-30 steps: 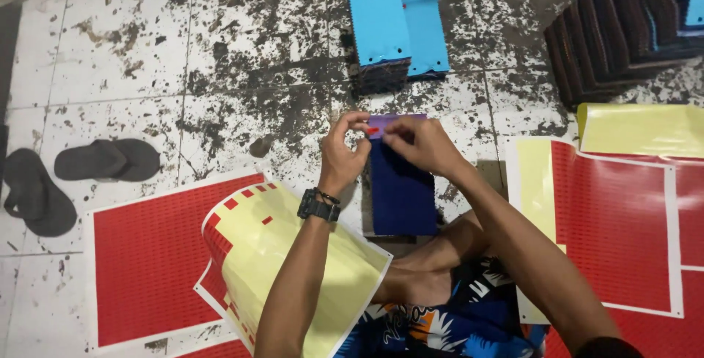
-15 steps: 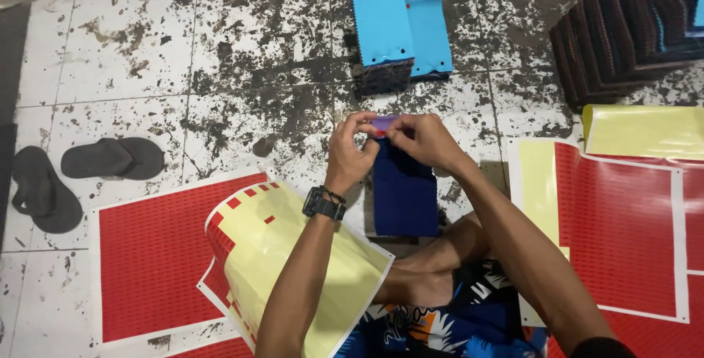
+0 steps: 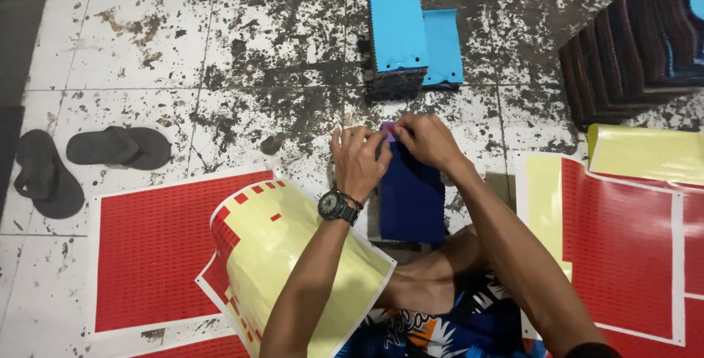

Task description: The person sits on the floor and assembles notebooks by peeling red adhesive strips from a yellow backing sheet and applying them to the spine of a stack of colorful pages. The person repeats this process for multiple stacks, securing the pages together.

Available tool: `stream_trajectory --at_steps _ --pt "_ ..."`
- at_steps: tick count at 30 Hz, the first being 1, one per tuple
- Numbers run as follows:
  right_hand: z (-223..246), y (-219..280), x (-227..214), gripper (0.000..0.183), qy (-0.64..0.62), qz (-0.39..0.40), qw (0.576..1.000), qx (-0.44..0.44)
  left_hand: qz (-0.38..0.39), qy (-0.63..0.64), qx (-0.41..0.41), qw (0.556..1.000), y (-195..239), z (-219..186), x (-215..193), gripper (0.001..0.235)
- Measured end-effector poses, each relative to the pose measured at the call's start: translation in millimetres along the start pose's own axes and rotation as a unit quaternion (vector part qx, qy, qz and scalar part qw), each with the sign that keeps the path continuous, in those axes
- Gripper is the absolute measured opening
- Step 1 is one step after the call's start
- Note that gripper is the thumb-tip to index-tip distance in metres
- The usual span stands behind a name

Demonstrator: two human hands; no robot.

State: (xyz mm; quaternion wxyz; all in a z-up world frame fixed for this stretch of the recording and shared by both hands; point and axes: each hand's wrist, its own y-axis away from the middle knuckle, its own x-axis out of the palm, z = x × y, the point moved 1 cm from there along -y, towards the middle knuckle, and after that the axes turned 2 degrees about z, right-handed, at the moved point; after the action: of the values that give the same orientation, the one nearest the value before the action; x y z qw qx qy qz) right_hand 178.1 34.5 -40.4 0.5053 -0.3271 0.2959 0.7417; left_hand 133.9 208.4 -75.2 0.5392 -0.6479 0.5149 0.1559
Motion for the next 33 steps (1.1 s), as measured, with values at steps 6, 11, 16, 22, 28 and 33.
stream_trajectory --at_steps 6,11,16,22,28,33 --pt "-18.9 -16.3 20.6 0.021 0.088 0.008 0.995 0.041 0.006 0.009 0.005 1.000 4.8 9.3 13.8 0.017" --pt "-16.0 -18.6 26.1 0.020 0.122 -0.026 0.992 0.027 -0.017 -0.038 0.018 0.999 0.6 -2.1 3.5 0.018" --pt "-11.8 -19.0 24.0 0.030 0.149 -0.061 0.986 0.048 -0.018 -0.073 0.014 0.997 -5.5 -14.7 -13.9 0.023" --pt "-25.4 -13.7 4.7 0.029 0.238 -0.138 0.954 -0.117 0.004 -0.062 0.012 0.998 -5.3 -14.5 -15.8 0.025" --pt "-30.8 -5.4 10.8 0.020 0.303 -0.295 0.868 -0.261 0.056 0.087 -0.059 0.993 -8.5 -2.4 -10.9 0.040" --pt "-35.6 7.0 24.8 0.018 0.298 -0.330 0.847 -0.289 -0.025 0.396 -0.145 0.907 -16.3 0.9 -32.7 0.055"
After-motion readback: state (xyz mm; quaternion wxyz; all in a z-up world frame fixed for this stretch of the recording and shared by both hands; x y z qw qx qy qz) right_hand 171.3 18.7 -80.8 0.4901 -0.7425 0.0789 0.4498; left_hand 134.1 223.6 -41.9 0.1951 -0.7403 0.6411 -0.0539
